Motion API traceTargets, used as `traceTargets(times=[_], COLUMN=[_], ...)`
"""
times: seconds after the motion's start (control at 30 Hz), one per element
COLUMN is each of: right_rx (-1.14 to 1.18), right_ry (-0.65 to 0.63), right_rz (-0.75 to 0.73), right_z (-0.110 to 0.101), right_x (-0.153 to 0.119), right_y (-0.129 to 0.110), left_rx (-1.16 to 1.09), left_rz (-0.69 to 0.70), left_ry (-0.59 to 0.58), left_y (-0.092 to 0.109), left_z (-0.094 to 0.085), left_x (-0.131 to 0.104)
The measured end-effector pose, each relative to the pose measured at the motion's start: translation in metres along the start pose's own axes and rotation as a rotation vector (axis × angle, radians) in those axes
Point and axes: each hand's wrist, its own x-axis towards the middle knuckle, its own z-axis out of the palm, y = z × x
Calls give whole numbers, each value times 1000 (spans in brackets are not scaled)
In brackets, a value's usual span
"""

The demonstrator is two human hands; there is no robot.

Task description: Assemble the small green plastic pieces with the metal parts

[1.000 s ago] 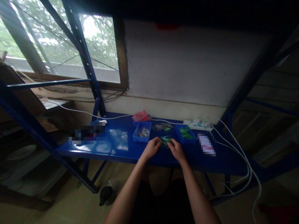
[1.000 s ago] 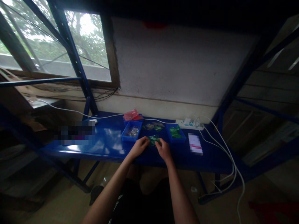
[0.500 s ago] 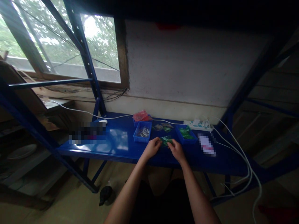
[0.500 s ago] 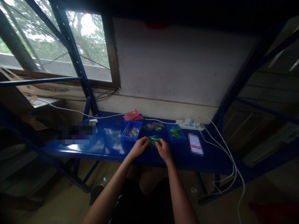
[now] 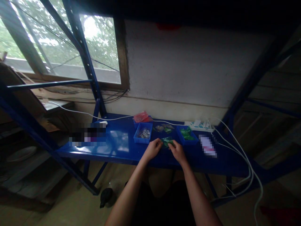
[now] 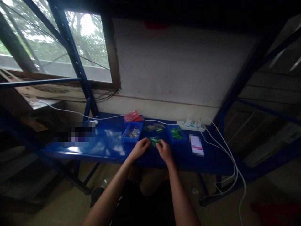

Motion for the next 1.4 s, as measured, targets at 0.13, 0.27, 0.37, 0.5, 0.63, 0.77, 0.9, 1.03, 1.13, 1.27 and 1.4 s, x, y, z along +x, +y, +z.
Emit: traceTargets(times=[0.13,0.27,0.37,0.5,0.63,0.77,0.9,1.03,1.13,1.27,1.4], right_rx=[-10,-13,-5,2,-8,-10,-9,-15,-15,-11,-11], right_ry=[2,-2,-8,-12,-10,-11,-10,-12,-9,-8,-8], right_rz=[6,10,17,19,14,12,12,8,10,17,5], right_z=[0,-1,-1,-1,0,1,2,2,2,2,2], right_x=[0,0,0,-1,0,1,2,2,1,1,1], right_y=[0,-2,-3,-3,-1,3,9,9,8,6,6], left_rx=[-10,-10,-6,-14,-18,-9,14,16,9,5,6], left_rz=[4,6,12,17,6,8,11,4,2,2,11], left_ry=[-2,-2,-8,-5,-3,-1,-1,-2,-7,-14,-1], left_y=[-1,-2,-2,-2,0,0,-1,-3,-3,-3,-4], left_z=[0,0,0,0,0,0,0,1,0,0,0], left_x=[0,0,0,0,-1,-1,0,0,0,1,1])
